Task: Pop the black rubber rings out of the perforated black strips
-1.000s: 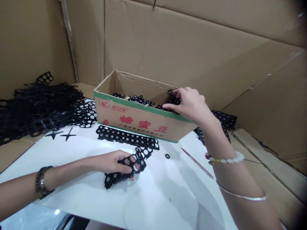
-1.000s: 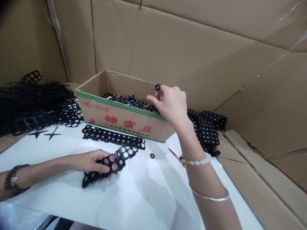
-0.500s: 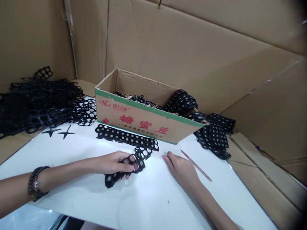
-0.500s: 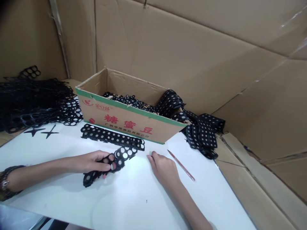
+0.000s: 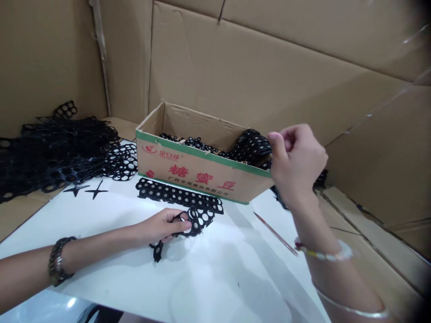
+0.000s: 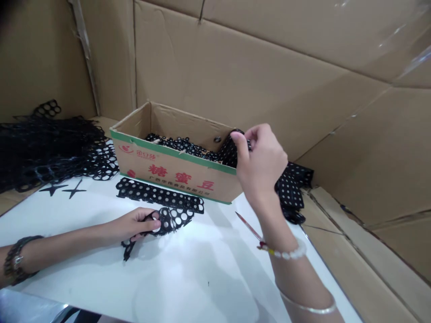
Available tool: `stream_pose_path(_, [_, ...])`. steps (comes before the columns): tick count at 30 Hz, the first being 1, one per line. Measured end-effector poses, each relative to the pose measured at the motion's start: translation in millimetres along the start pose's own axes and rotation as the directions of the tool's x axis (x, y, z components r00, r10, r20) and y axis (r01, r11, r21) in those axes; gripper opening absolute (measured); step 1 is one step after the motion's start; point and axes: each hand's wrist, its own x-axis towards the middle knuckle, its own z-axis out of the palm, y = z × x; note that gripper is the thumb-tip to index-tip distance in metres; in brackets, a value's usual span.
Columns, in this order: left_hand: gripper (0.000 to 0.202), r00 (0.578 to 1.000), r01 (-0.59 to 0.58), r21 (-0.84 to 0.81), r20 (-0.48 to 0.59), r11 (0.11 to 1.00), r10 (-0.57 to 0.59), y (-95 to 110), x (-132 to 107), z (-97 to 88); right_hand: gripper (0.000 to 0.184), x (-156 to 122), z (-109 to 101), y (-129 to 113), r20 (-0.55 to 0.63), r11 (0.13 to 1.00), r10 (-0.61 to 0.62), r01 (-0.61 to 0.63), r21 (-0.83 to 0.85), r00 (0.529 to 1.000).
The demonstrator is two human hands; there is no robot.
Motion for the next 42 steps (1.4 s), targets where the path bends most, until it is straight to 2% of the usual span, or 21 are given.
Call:
stream_pose_path(2, [0.035, 1.000, -0.012, -0.051, -0.027, 0.999, 0.011, 0.2, 0.6, 1.1, 0.038, -30.5, 0.9, -13.8, -0.107, 0.980, -0.017, 0.038, 0.195, 0.994])
stream_pose_path(3, [0.035, 0.999, -0.018, -0.064, -0.041, 0.998, 0.015, -0.5, 1.1, 1.5, 0.042, -51.5, -0.2, -23.0, -0.089, 0.944, -0.095, 0.118, 0.307, 0.991])
stream_pose_path(4, [0.035, 0.998, -0.024, -0.068, -0.054, 0.997, 0.021, -1.6, 1.8, 1.6, 0.042, -73.8, -1.7, -32.4, 0.073, 0.913, -0.210, 0.169, 0.371, 0.975])
stream_pose_path(5, [0.034, 0.997, -0.036, -0.062, -0.063, 0.997, 0.032, -2.9, 2.6, 1.6, 0.039, -95.2, -3.0, -41.4, 0.271, 0.915, -0.243, 0.128, 0.383, 0.931])
stream_pose_path(6, [0.034, 0.996, -0.057, -0.044, -0.069, 0.997, 0.054, -4.4, 3.2, 1.2, 0.038, -114.0, -3.7, -49.4, 0.383, 0.912, -0.267, 0.103, 0.398, 0.884])
stream_pose_path(9, [0.034, 0.980, -0.188, 0.069, -0.045, 0.980, 0.191, -6.8, 3.9, -0.1, 0.042, -147.0, -1.7, -65.3, 0.513, 0.910, -0.297, 0.075, 0.408, 0.805])
stream_pose_path(11, [0.033, 0.957, -0.286, 0.137, -0.010, 0.948, 0.290, -5.5, 2.8, -0.1, 0.043, -152.9, 1.4, -69.3, 0.588, 0.928, -0.237, 0.001, 0.372, 0.774])
stream_pose_path(14, [0.030, 0.942, -0.336, 0.171, 0.048, 0.926, 0.333, -0.6, -0.1, 2.1, 0.041, -155.9, 4.5, -70.8, 0.723, 0.879, -0.181, -0.220, 0.423, 0.667])
stream_pose_path(16, [0.029, 0.948, -0.317, 0.168, 0.076, 0.933, 0.308, 2.1, -1.9, 3.8, 0.041, -160.1, 5.0, -72.1, 0.799, 0.748, -0.164, -0.455, 0.483, 0.579])
stream_pose_path(19, [0.031, 0.963, -0.268, 0.134, 0.080, 0.954, 0.259, 3.6, -2.9, 5.0, 0.043, -167.0, 4.8, -75.7, 0.874, 0.474, -0.127, -0.746, 0.468, 0.468])
stream_pose_path(22, [0.032, 0.968, -0.247, 0.124, 0.080, 0.961, 0.238, 3.9, -2.5, 4.7, 0.042, -170.0, 4.4, -79.1, 0.892, 0.332, -0.121, -0.829, 0.450, 0.436])
stream_pose_path(27, [0.032, 0.957, -0.286, 0.146, 0.093, 0.947, 0.275, 3.9, -3.0, 4.2, 0.044, -171.9, 7.3, -80.8, 0.911, 0.297, -0.054, -0.865, 0.405, 0.408])
stream_pose_path(29, [0.032, 0.974, -0.225, 0.098, 0.044, 0.969, 0.222, 2.6, -2.8, 3.8, 0.046, -168.8, 10.1, -77.4, 0.898, 0.314, 0.003, -0.853, 0.417, 0.440])
stream_pose_path(30, [0.032, 0.983, -0.185, 0.058, 0.005, 0.981, 0.185, 1.6, -2.5, 3.5, 0.046, -164.6, 10.9, -73.9, 0.871, 0.342, 0.035, -0.825, 0.450, 0.490])
stream_pose_path(32, [0.034, 0.990, -0.127, -0.024, -0.061, 0.992, 0.125, -0.3, -1.7, 2.8, 0.045, -148.8, 9.6, -62.1, 0.766, 0.421, 0.109, -0.727, 0.542, 0.633])
stream_pose_path(35, [0.038, 0.992, -0.107, -0.068, -0.069, 0.992, 0.102, -2.2, -0.6, 1.5, 0.040, -106.5, 0.6, -32.7, 0.451, 0.510, 0.284, -0.532, 0.677, 0.846])
stream_pose_path(37, [0.039, 0.994, -0.085, -0.053, -0.068, 0.995, 0.081, -2.7, -0.5, 0.6, 0.039, -71.0, -5.4, -9.2, 0.153, 0.626, 0.344, -0.348, 0.698, 0.926])
stream_pose_path(38, [0.039, 0.995, -0.067, -0.043, -0.077, 0.997, 0.064, -2.8, -0.6, 0.2, 0.038, -53.7, -7.0, 1.8, 0.053, 0.741, 0.313, -0.279, 0.610, 0.948])
stream_pose_path(39, [0.039, 0.995, -0.049, -0.033, -0.089, 0.998, 0.046, -2.9, -0.8, -0.4, 0.037, -38.0, -7.3, 11.4, 0.049, 0.867, 0.223, -0.221, 0.447, 0.974])
stream_pose_path(40, [0.039, 0.995, -0.035, -0.024, -0.098, 0.999, 0.033, -3.1, -0.9, -0.9, 0.036, -24.8, -6.5, 18.8, 0.125, 0.957, 0.111, -0.140, 0.252, 0.986])
stream_pose_path(42, [0.038, 0.994, -0.023, -0.007, -0.104, 1.000, 0.023, -3.6, -1.1, -1.8, 0.033, -9.3, -3.8, 24.4, 0.342, 0.998, 0.009, 0.013, -0.061, 0.940])
